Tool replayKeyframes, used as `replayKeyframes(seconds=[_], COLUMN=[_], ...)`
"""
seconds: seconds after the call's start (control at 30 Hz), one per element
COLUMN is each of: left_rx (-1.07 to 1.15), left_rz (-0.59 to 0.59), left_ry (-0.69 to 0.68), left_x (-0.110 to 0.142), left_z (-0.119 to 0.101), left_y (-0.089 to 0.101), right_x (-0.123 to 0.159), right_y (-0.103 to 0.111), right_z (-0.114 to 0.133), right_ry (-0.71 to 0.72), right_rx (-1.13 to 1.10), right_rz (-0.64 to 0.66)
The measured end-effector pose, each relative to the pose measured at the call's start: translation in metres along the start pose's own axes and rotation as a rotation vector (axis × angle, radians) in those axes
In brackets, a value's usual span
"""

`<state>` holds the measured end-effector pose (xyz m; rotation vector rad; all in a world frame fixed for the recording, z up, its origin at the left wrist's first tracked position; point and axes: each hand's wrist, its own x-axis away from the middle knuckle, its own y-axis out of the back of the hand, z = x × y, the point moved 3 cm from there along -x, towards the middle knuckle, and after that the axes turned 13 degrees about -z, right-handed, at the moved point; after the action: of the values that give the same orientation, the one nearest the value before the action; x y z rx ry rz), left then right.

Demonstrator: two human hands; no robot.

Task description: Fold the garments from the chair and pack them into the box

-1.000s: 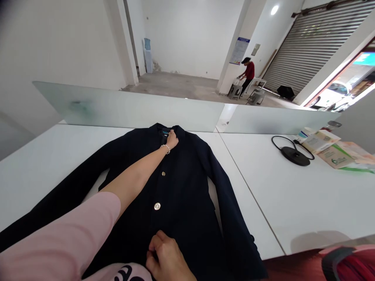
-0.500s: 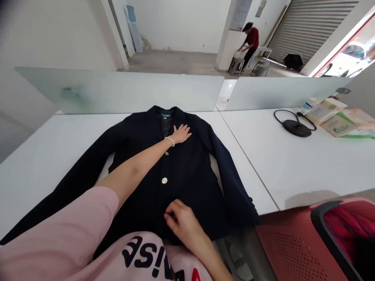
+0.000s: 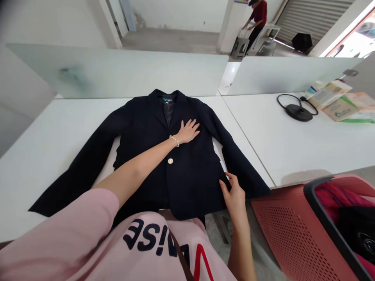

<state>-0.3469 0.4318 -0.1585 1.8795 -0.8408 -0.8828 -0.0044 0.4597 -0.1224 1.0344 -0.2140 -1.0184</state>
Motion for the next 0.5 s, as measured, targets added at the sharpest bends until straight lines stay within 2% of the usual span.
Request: replayKeyframes(seconds=[0.13,0.27,0.33,0.4,0.43,0.5], left_rx=[-0.013,-0.010,0.027,0.074,0.081,0.048], left_rz=[0.000,0.038,0.090,0.099,0.068,-0.042], left_ry=[0.003,-0.002,-0.042,-0.072,-0.066,-0.010], left_x=[-0.001,-0.001,-0.002,-0.004,-0.005,-0.007], left_z=[0.002,0.004,0.009,0.020,0.028,0.049], left_y=[0.000,0.006,0.015,0.028,0.037,0.056], right_x=[-0.001,0.011,0.016,0.018,0.018,0.020], right_y=[0.013,0.008,0.011,0.019,0.022,0.022], right_z=[0.000,-0.002,0.002,0.014,0.023,0.049], right_ry=[-0.019,0.060,0.110,0.175,0.213,0.290], right_rx=[-0.022,0.140,0.219,0.226,0.194,0.055], right_rz=[-0.073,0.013,-0.032,-0.174,-0.233,-0.228])
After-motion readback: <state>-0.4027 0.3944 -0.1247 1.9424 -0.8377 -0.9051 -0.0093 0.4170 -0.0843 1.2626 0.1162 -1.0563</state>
